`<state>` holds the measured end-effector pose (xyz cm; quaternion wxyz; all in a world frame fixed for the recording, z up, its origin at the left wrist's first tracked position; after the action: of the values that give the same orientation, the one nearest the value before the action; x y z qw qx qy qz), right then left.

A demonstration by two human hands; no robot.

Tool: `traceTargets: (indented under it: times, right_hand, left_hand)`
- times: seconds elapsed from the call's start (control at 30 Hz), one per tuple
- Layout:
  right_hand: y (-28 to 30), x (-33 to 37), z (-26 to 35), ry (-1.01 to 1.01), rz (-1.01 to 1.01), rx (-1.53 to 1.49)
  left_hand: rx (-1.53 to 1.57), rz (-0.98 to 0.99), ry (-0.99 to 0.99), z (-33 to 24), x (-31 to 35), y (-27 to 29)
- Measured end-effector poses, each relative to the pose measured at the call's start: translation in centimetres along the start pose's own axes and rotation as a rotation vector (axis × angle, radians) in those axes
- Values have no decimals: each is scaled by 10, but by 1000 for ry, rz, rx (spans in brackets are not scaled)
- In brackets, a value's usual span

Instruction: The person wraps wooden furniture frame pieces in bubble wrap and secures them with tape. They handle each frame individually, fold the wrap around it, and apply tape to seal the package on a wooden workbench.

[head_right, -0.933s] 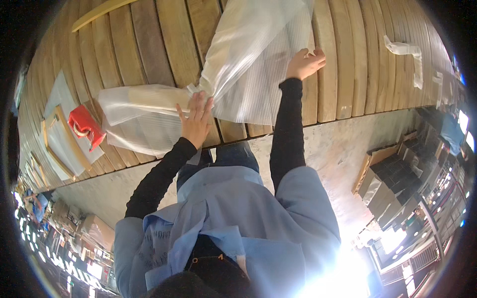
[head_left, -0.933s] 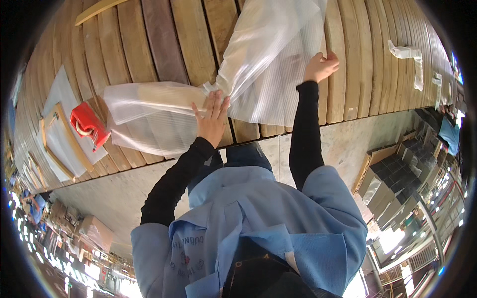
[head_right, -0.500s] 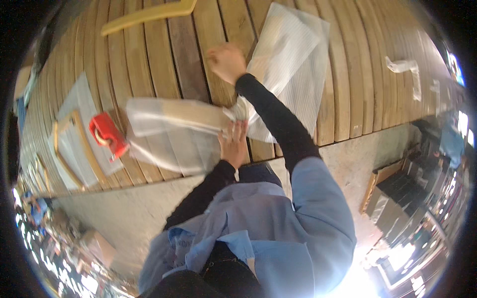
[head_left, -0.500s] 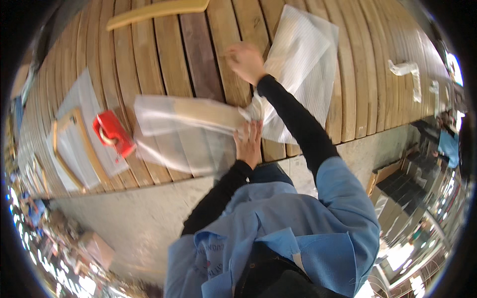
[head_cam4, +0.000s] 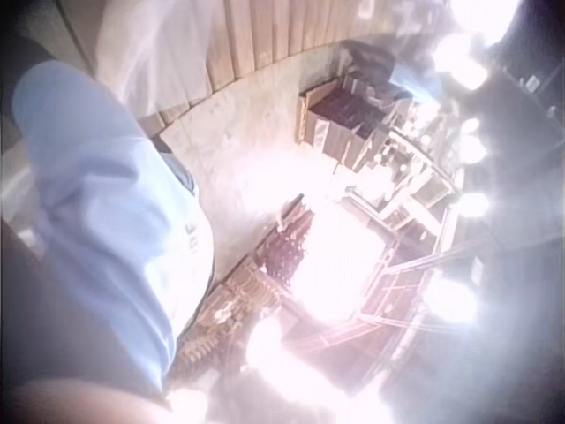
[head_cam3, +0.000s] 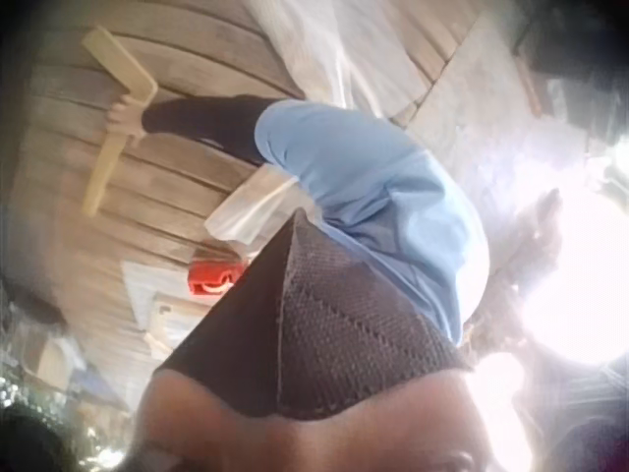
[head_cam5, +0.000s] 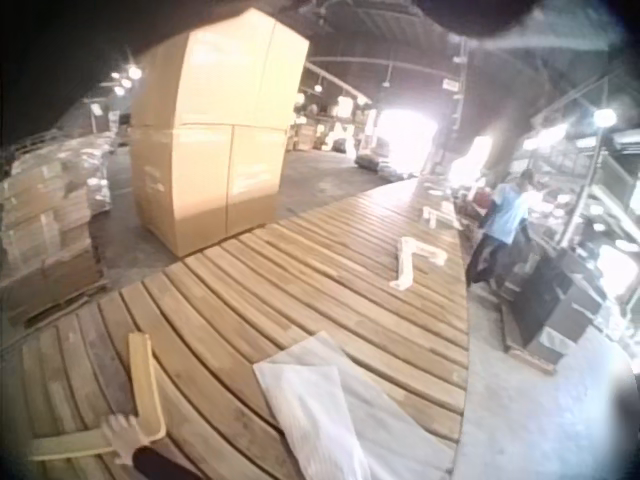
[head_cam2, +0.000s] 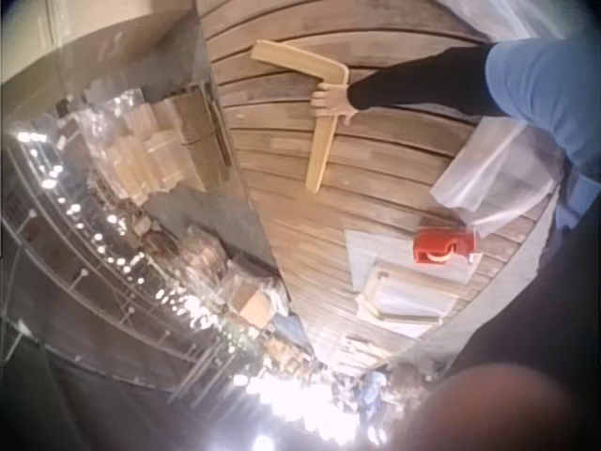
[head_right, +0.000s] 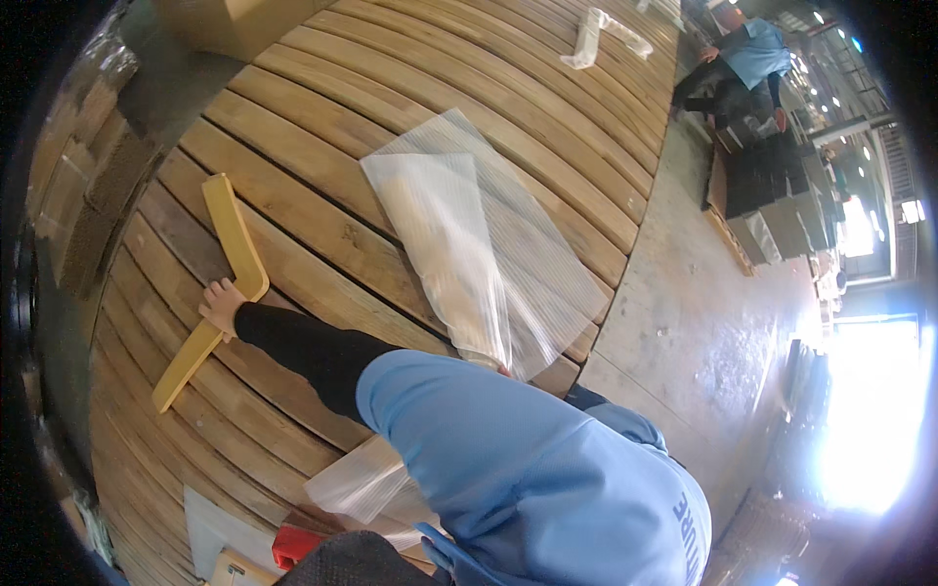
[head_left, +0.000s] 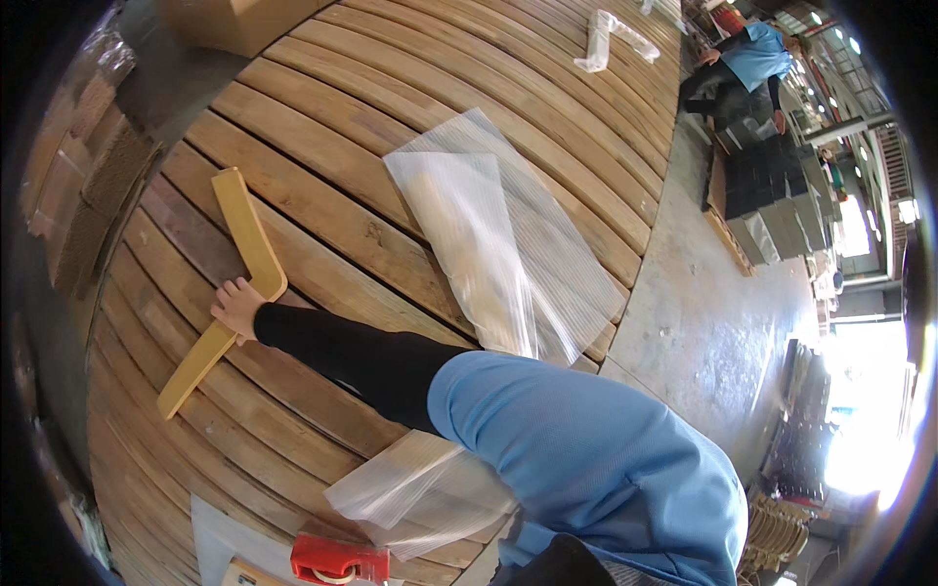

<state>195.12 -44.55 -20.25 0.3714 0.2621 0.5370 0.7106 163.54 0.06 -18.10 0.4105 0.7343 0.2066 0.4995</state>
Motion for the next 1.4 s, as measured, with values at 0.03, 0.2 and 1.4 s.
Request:
traceTargets:
  times: [0.03, 0.2, 1.4]
  right_hand:
    - [0, -13, 3, 40, 106, 45]
    - [44, 38, -3, 197, 80, 224]
    - [120, 505, -37, -547, -253, 5]
  left_hand:
    - [-14, 15, -21, 3, 4, 0]
    - [-97, 51, -78, 1, 14, -5]
    - [736, -169, -127, 52, 183, -54]
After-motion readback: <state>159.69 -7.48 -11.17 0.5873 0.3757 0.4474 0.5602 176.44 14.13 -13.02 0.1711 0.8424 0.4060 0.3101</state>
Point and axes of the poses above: each hand's wrist, its own x-axis away from the middle knuckle, its own y-axis out of the back of the hand, z = x × y, the point moved 10 cm from there along -x, towards the middle knuckle, and after that the axes turned 15 degrees about z, right-handed, at the moved point
